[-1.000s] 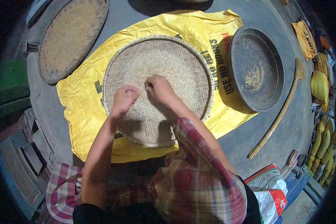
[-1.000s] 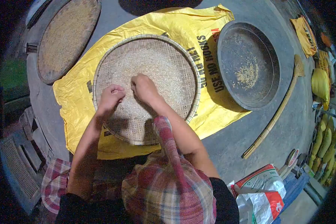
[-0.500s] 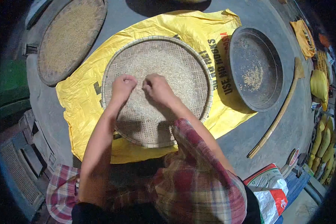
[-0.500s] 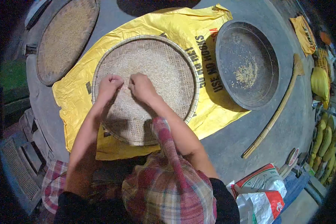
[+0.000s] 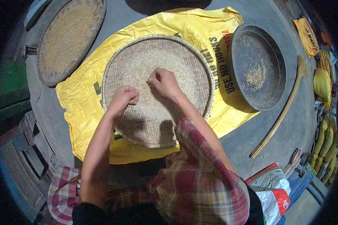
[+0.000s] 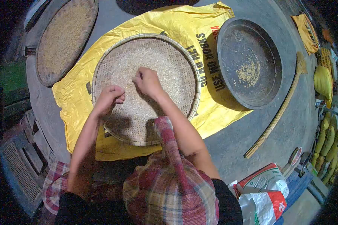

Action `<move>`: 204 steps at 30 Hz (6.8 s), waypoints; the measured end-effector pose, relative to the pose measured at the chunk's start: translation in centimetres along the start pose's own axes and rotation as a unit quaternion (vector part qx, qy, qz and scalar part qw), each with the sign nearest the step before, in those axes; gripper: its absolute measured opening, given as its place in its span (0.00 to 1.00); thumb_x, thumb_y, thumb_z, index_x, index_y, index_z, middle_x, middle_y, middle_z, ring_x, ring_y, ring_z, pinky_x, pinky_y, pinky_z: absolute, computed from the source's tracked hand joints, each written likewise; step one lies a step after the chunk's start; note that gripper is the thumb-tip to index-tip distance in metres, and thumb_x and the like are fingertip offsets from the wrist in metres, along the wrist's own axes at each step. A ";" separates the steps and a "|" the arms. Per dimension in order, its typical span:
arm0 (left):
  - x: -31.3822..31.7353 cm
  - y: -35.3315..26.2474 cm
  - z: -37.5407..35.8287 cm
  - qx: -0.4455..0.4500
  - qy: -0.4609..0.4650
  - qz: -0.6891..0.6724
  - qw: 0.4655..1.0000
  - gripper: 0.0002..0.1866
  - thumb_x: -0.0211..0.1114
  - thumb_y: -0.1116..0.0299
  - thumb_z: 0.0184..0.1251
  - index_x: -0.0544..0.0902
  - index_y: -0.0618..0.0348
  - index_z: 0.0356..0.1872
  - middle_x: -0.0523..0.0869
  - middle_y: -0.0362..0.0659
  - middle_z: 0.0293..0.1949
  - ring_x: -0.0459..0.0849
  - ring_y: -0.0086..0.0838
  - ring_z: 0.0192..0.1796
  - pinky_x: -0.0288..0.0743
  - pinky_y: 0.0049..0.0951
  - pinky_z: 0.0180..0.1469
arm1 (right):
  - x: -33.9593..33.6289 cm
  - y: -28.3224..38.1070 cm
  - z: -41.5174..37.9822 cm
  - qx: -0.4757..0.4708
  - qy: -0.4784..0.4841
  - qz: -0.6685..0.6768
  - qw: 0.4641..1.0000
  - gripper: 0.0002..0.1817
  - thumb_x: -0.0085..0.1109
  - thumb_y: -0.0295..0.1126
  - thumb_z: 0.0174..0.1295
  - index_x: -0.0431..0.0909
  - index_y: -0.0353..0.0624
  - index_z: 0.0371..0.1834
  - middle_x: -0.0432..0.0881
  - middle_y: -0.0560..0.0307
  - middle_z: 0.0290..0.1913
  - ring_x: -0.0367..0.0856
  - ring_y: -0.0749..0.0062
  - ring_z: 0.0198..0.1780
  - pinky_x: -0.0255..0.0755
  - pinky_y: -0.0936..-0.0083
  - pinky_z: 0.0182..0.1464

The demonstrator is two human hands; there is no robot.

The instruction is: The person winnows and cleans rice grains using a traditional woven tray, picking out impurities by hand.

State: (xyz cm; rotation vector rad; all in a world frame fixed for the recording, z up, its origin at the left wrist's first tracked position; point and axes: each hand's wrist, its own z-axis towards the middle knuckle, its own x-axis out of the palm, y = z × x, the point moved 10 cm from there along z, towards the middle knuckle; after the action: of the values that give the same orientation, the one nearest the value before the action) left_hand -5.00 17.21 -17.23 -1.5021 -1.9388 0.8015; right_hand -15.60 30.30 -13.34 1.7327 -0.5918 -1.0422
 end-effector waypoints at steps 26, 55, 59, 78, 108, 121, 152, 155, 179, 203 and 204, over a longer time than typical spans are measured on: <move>3.2 -2.2 -1.9 0.268 -0.092 0.344 0.895 0.09 0.65 0.70 0.55 0.79 0.63 0.34 0.79 0.38 0.23 0.75 0.18 0.26 0.69 0.19 0.29 | 0.0 -0.7 -1.2 -0.048 0.011 -0.042 0.998 0.07 0.59 0.28 0.48 0.77 0.38 0.28 0.78 0.42 0.33 0.78 0.51 0.37 0.72 0.65 0.40; -0.2 -5.0 5.2 0.159 -0.096 0.334 0.924 0.08 0.64 0.68 0.51 0.83 0.61 0.30 0.85 0.45 0.28 0.83 0.31 0.32 0.75 0.30 0.38 | -0.8 -0.3 0.6 -0.069 -0.045 -0.098 0.992 0.08 0.61 0.29 0.49 0.76 0.37 0.30 0.77 0.43 0.33 0.76 0.47 0.38 0.71 0.60 0.41; -0.3 -4.2 2.7 0.131 -0.090 0.350 0.923 0.06 0.64 0.70 0.51 0.82 0.61 0.28 0.84 0.40 0.28 0.81 0.25 0.31 0.74 0.27 0.38 | 0.6 0.6 -0.5 -0.079 -0.002 -0.106 0.991 0.07 0.61 0.28 0.48 0.76 0.36 0.28 0.76 0.42 0.34 0.76 0.46 0.38 0.72 0.60 0.41; 8.4 -7.4 -3.8 0.261 -0.051 0.345 0.900 0.10 0.59 0.73 0.59 0.80 0.66 0.40 0.83 0.47 0.35 0.80 0.26 0.36 0.74 0.26 0.40 | 5.0 -4.2 -6.1 0.293 0.066 0.649 0.699 0.13 0.39 0.31 0.69 0.68 0.30 0.45 0.75 0.47 0.40 0.77 0.64 0.40 0.76 0.68 0.46; 5.5 -5.2 -1.4 0.296 -0.138 0.442 0.835 0.04 0.63 0.75 0.52 0.80 0.65 0.28 0.79 0.52 0.26 0.78 0.44 0.31 0.72 0.36 0.37 | -0.1 -0.8 -5.5 -0.112 -0.136 -0.147 0.973 0.04 0.52 0.27 0.49 0.72 0.38 0.23 0.70 0.44 0.29 0.70 0.51 0.35 0.65 0.60 0.36; 4.2 -5.3 -1.8 0.272 -0.162 0.388 0.866 0.04 0.60 0.78 0.53 0.77 0.66 0.31 0.77 0.53 0.30 0.76 0.42 0.32 0.71 0.37 0.37 | 1.8 2.0 -3.8 -0.179 -0.091 -0.226 0.953 0.09 0.47 0.34 0.52 0.75 0.42 0.27 0.70 0.48 0.38 0.68 0.54 0.45 0.65 0.63 0.45; 2.7 -5.8 -12.1 0.428 -0.210 0.379 0.794 0.13 0.59 0.68 0.56 0.81 0.66 0.38 0.83 0.56 0.37 0.81 0.44 0.43 0.71 0.34 0.50 | -3.7 3.2 -13.9 0.029 -0.356 -0.051 0.933 0.03 0.48 0.26 0.47 0.72 0.39 0.22 0.71 0.41 0.20 0.74 0.59 0.24 0.68 0.67 0.33; 2.5 -3.8 -11.4 0.244 -0.116 0.255 0.928 0.17 0.60 0.64 0.56 0.81 0.68 0.41 0.84 0.56 0.40 0.83 0.37 0.45 0.74 0.32 0.47 | -3.9 3.7 -17.4 -0.008 -0.238 -0.064 0.969 0.05 0.48 0.28 0.49 0.72 0.39 0.25 0.71 0.43 0.22 0.74 0.60 0.27 0.68 0.68 0.35; -2.7 -19.6 -29.3 0.293 -0.017 0.656 0.695 0.10 0.61 0.65 0.55 0.79 0.61 0.31 0.79 0.51 0.32 0.76 0.47 0.39 0.67 0.41 0.42 | -21.2 15.8 -28.7 0.158 -0.048 0.117 0.979 0.20 0.54 0.44 0.60 0.75 0.40 0.48 0.75 0.51 0.48 0.73 0.66 0.51 0.64 0.70 0.53; -7.2 -16.7 -24.1 0.125 0.200 0.649 0.723 0.17 0.59 0.57 0.53 0.82 0.57 0.38 0.80 0.51 0.41 0.77 0.46 0.45 0.70 0.43 0.48 | -20.9 20.8 -30.7 0.068 -0.043 -0.120 0.989 0.14 0.41 0.34 0.61 0.78 0.44 0.41 0.77 0.48 0.37 0.73 0.52 0.42 0.65 0.61 0.49; -8.0 -15.7 -23.8 0.039 0.181 0.718 0.671 0.21 0.58 0.54 0.51 0.81 0.59 0.40 0.80 0.53 0.43 0.78 0.46 0.48 0.71 0.43 0.48 | -20.8 20.5 -31.8 0.105 -0.060 -0.135 0.983 0.16 0.40 0.37 0.62 0.77 0.46 0.43 0.76 0.48 0.36 0.73 0.52 0.42 0.65 0.61 0.49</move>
State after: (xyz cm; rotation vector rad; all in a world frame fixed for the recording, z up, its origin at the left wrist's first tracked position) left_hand 4.13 9.22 9.77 -2.7304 -0.0627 0.9514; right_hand 2.54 54.23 17.69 1.9845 -0.5693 -1.3209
